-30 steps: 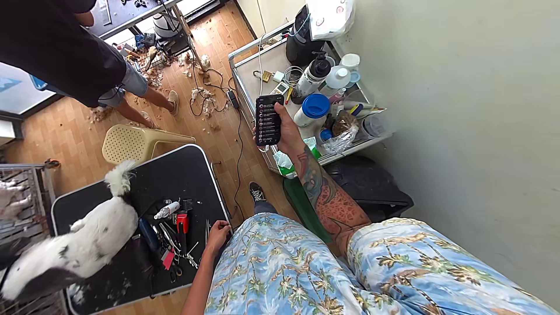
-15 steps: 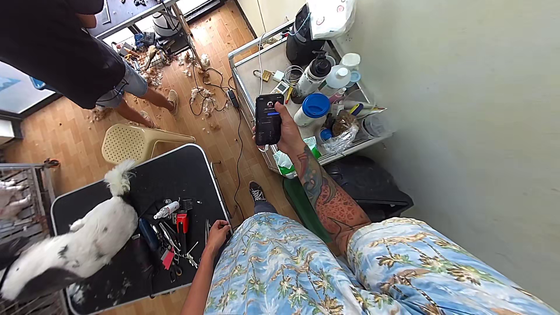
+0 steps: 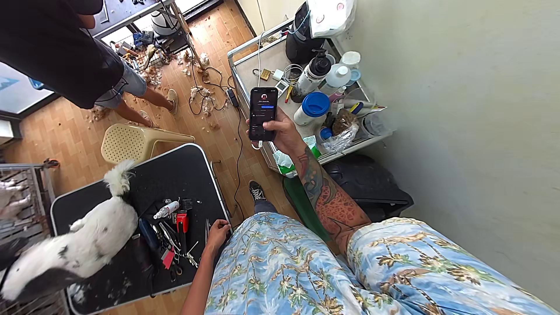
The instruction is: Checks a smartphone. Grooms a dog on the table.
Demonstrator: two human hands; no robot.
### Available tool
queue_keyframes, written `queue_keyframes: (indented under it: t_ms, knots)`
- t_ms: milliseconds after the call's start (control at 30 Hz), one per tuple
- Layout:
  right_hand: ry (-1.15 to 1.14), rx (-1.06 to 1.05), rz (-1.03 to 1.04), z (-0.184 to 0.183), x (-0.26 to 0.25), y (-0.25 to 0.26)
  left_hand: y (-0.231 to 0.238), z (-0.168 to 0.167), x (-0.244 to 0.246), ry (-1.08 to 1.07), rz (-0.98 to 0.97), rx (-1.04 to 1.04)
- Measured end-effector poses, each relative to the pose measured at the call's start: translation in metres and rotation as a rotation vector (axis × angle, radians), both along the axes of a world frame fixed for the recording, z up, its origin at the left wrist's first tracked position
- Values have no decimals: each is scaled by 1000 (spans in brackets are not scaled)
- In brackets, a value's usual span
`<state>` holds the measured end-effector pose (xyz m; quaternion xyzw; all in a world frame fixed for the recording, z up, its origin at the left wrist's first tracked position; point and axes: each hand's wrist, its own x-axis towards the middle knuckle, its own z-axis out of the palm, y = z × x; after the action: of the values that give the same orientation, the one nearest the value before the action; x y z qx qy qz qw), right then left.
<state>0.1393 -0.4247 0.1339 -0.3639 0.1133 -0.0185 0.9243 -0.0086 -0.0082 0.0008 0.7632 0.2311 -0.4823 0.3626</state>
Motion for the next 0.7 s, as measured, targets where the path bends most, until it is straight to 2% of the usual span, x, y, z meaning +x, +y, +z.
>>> queue_keyframes:
  t_ms: [467,700]
  knots:
    - [-69,-42,46,1,-6,0,0,-1,-1,-5,19,-6]
    - [91,-135,-65,2,-3,5,0,0,-3,-9,27,-7]
